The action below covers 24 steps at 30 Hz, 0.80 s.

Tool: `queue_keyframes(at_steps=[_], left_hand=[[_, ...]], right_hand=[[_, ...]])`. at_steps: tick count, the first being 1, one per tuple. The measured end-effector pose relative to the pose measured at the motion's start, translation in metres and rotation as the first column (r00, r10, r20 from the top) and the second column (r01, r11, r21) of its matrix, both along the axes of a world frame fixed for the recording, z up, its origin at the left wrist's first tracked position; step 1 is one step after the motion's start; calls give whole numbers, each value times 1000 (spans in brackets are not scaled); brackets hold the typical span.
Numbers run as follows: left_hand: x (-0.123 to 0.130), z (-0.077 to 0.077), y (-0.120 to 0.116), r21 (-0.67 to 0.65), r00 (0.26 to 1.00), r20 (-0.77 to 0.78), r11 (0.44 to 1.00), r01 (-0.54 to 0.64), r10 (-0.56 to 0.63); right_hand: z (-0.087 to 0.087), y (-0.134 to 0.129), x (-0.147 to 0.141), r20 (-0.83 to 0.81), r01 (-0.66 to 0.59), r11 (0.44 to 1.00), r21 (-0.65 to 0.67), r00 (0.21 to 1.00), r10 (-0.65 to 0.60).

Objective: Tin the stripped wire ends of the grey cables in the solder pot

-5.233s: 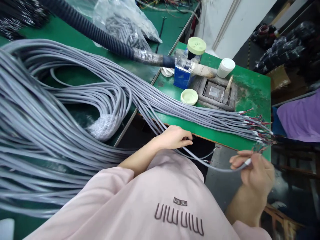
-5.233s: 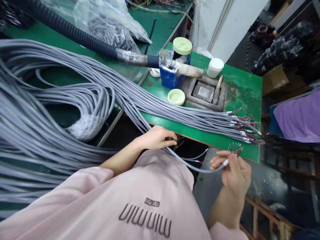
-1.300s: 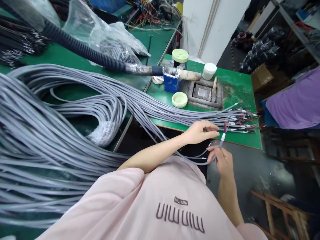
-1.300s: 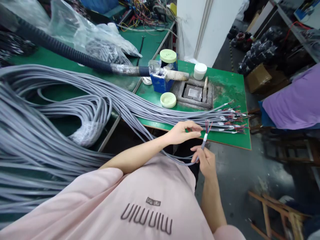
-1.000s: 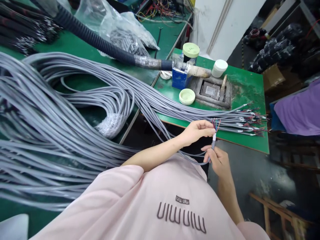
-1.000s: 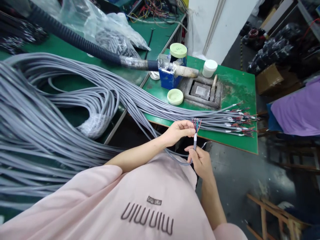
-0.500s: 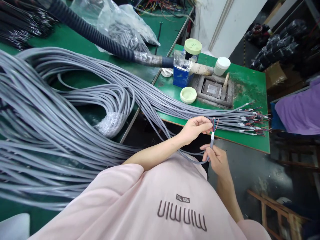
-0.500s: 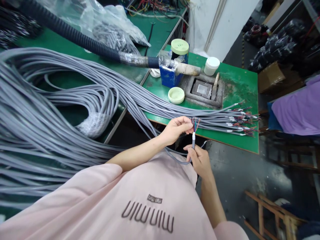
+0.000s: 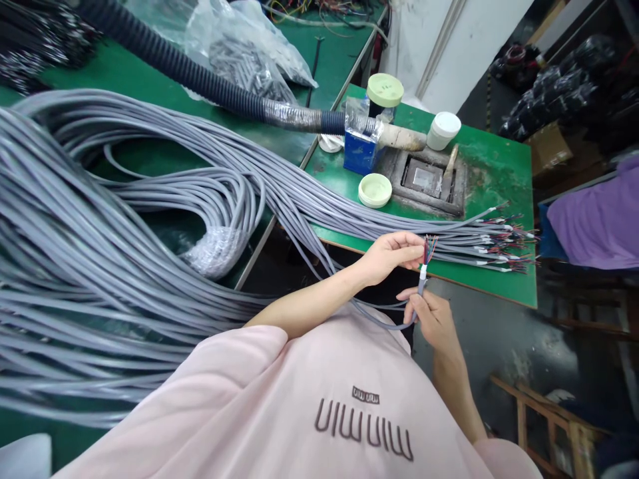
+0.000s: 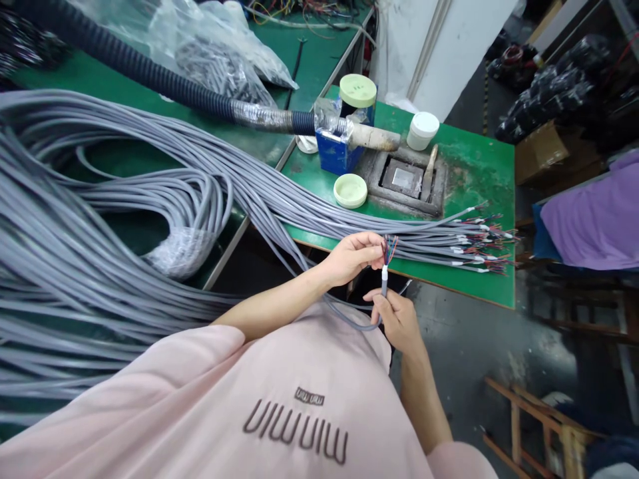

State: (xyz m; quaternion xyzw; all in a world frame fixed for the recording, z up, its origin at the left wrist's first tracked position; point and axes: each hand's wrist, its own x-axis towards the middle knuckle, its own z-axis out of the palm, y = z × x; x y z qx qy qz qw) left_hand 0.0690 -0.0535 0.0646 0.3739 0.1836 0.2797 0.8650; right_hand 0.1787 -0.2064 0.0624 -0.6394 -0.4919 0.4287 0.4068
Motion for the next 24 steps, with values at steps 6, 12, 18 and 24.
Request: queue_keyframes(at_steps=[6,12,18,24], left_hand=[[4,4,6,-32,1000,-10,999,2,-2],[5,-6,-1,-49,981,-56,980,-191,188],[-1,0,6,161,947,5,934,-319,322],[-2,-3,14,91,947,-74,948,-305,312]], right_hand=[[-2,3,3,-20,21,1000,-9,1000,-21],[-7,13,0,-51,105,994,2,993,-105],[-1,26,-5,27,52,998,-44,998,-51],[3,34,-8,101,35,998,-49,994,-30]])
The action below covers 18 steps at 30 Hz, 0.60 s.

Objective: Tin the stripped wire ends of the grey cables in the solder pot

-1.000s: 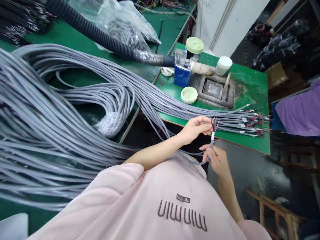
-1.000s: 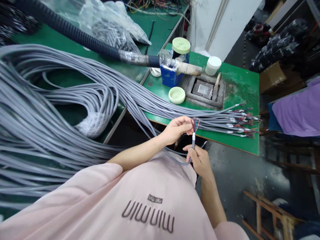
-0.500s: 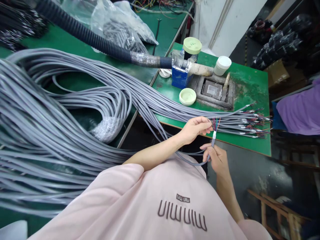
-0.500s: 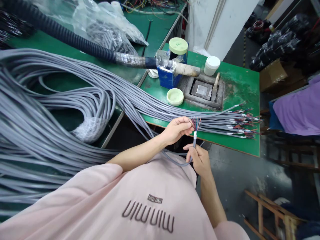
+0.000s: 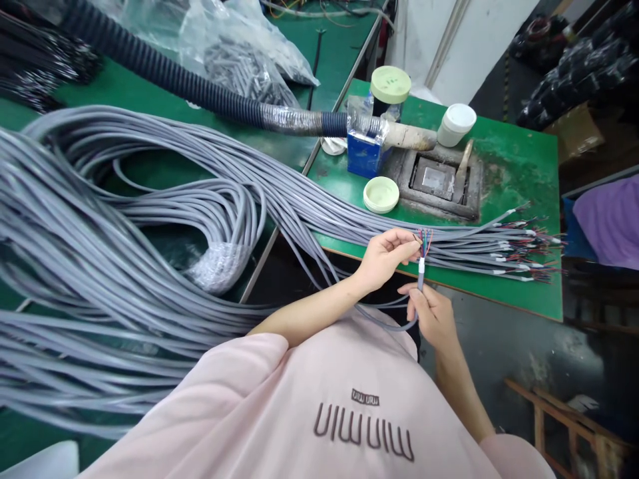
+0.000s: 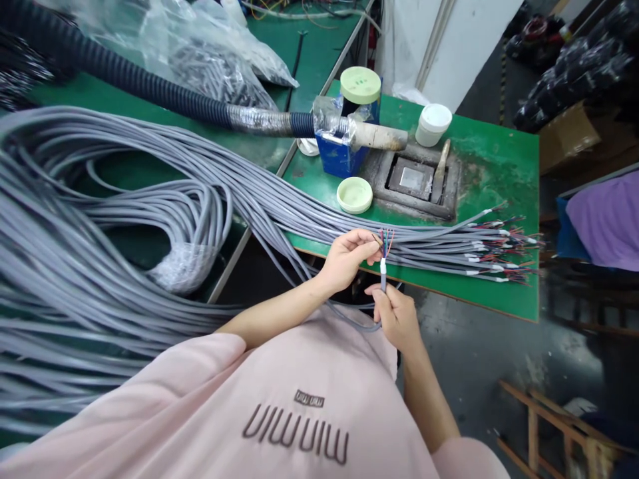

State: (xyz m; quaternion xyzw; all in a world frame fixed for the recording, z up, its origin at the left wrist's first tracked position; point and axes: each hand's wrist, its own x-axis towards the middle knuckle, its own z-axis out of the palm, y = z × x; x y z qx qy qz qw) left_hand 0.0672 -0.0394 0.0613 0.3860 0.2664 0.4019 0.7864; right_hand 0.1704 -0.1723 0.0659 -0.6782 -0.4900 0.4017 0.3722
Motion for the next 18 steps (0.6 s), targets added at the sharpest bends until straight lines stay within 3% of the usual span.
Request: queue_keyframes(at_steps=[6,15,18], left_hand=[[-4,1,0,-119,998,42,991,53,-48],[-4,5,0,34,999,-19,999,-25,26],[-3,5,-2,94,997,-31,993,-65,68]], right_hand=[[1,3,2,76,-51,999,-9,996,52],[2,2,6,123,-57,998,-19,991,59],[1,2,7,57,-6,1000,-5,998,6]])
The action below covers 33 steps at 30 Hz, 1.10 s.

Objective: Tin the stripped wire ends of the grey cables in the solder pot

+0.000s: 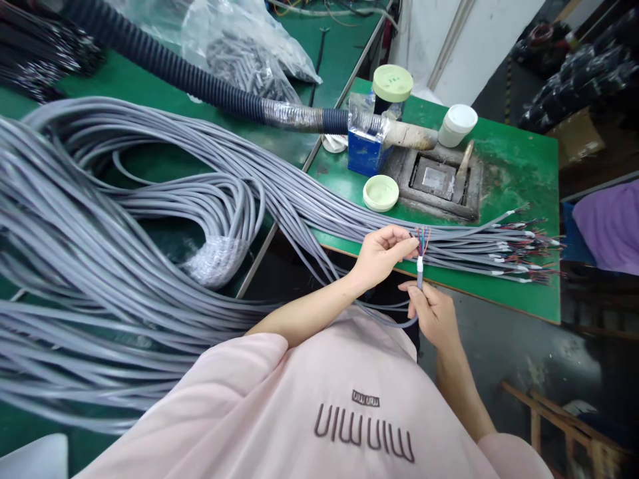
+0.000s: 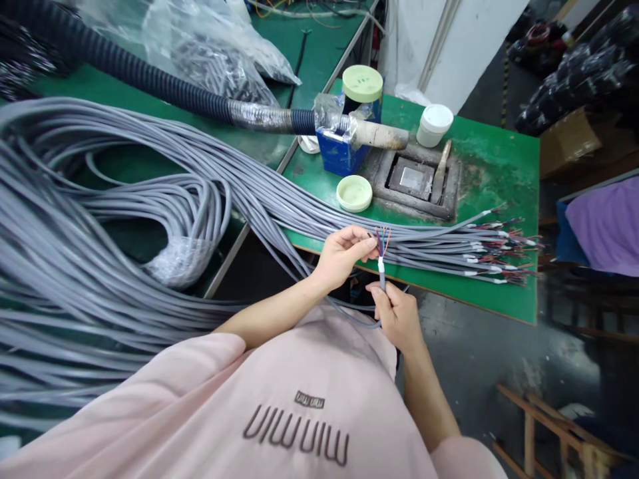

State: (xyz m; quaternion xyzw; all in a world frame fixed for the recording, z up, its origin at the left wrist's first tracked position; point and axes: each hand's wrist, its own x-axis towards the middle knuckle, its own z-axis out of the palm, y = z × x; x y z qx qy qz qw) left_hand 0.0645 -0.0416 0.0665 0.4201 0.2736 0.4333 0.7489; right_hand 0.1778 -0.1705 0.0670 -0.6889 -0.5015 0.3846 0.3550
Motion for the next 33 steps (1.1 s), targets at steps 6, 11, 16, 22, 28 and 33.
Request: queue_keyframes(at_steps=[6,11,16,22,28,33], left_hand=[[4,-7,-16,293,997,-71,956,10,11],[9,-10,-26,264,998,9,963,61,-65],[9,-8,-22,209,992,60,973,95,-110],[-2,0,-12,267,1000,-17,964,9,-5],[3,1,-5,-2,990,141,1000,17,-16],[0,-1,4,24,996,88,999,22,-24]], right_hand=[[-3,15,0,-457,273,948,163,872,-172],[-2,26,1,-501,393,846,361,846,-180],[6,29,15,-336,344,822,454,920,-200],[26,44,27,27,125,809,575,985,-171],[33,70,12,-39,196,828,526,978,-207],[40,99,12,-71,179,811,557,983,-168]])
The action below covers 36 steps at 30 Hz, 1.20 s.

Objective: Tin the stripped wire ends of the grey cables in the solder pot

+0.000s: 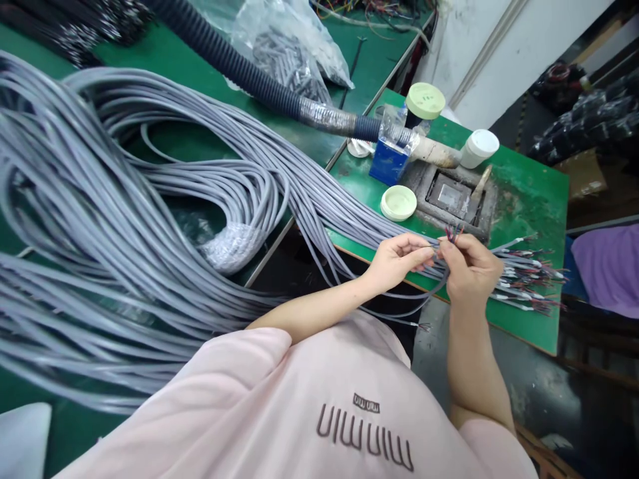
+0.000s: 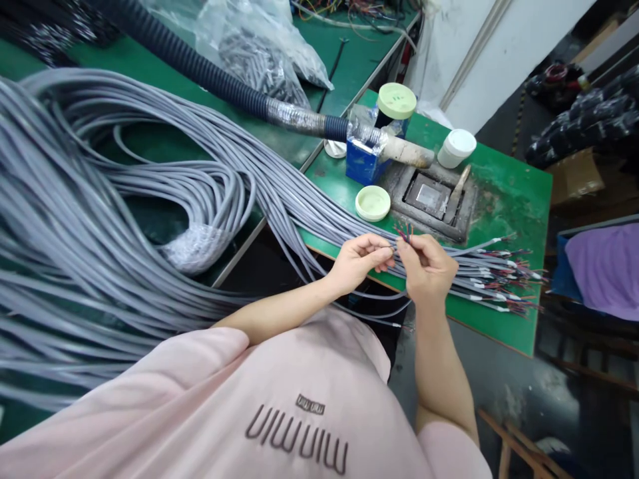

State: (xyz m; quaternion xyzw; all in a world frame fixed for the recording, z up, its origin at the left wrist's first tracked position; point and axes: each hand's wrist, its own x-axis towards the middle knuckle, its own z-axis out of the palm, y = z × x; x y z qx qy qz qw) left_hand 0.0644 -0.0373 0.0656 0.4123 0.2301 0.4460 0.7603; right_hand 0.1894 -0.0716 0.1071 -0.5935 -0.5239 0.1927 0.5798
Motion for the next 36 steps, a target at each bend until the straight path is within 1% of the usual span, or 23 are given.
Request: queue_keyframes(at_steps=[1,2,3,4,5,6,7,8,9,11,14,16,19,22,25,28,30,32,34,36], left_hand=[[-3,0,3,93,998,-66,996,-17,23],[-8,-1,7,228,987,-143,973,-40,74],[-12,-2,10,386,965,-215,921,-59,152],[-17,-5,15,538,928,-274,840,-71,254],[-22,-8,19,663,883,-309,746,-67,354],[-26,-13,23,745,837,-326,665,-59,440],[-29,-19,27,795,793,-334,604,-53,509],[-31,-25,31,826,760,-340,562,-40,554],[-33,-31,33,847,739,-340,530,-28,581],[-33,-43,37,868,726,-351,496,15,592],[-32,-51,38,882,728,-347,471,38,592],[-32,-51,38,880,737,-340,475,29,584],[-33,-49,37,867,738,-361,497,40,569],[-33,-48,38,862,731,-377,505,52,569],[-33,-49,38,859,748,-363,510,38,556],[-33,-51,38,873,752,-332,487,17,569],[-34,-51,38,877,753,-321,481,7,574],[-34,-50,38,871,756,-326,492,6,568],[-33,-50,39,864,759,-334,503,11,559],[-33,-50,39,860,761,-338,511,10,554]], right_hand=[[3,8,3,34,4,1000,-13,999,-3],[6,17,6,83,13,1000,-28,996,-11],[9,26,9,141,25,999,-41,990,-19],[12,37,12,204,32,998,-57,979,-20],[14,47,15,268,30,996,-85,963,-6],[15,58,17,331,21,993,-120,943,20],[16,69,19,390,7,986,-165,919,59],[15,80,19,444,-12,976,-218,890,110],[13,90,20,488,-29,963,-268,858,162],[7,108,19,561,-50,938,-344,790,248],[-4,127,16,666,-27,916,-401,678,311],[-8,134,14,715,3,907,-421,617,330],[-11,140,12,745,46,881,-472,554,370],[-13,143,12,760,76,859,-506,510,403],[-17,145,12,769,103,849,-518,492,408],[-18,146,10,774,121,844,-523,483,410],[-15,146,9,770,109,845,-523,485,414],[-8,144,14,761,85,857,-509,509,402],[1,143,28,763,99,881,-463,549,340],[8,142,52,778,178,901,-396,586,227]])
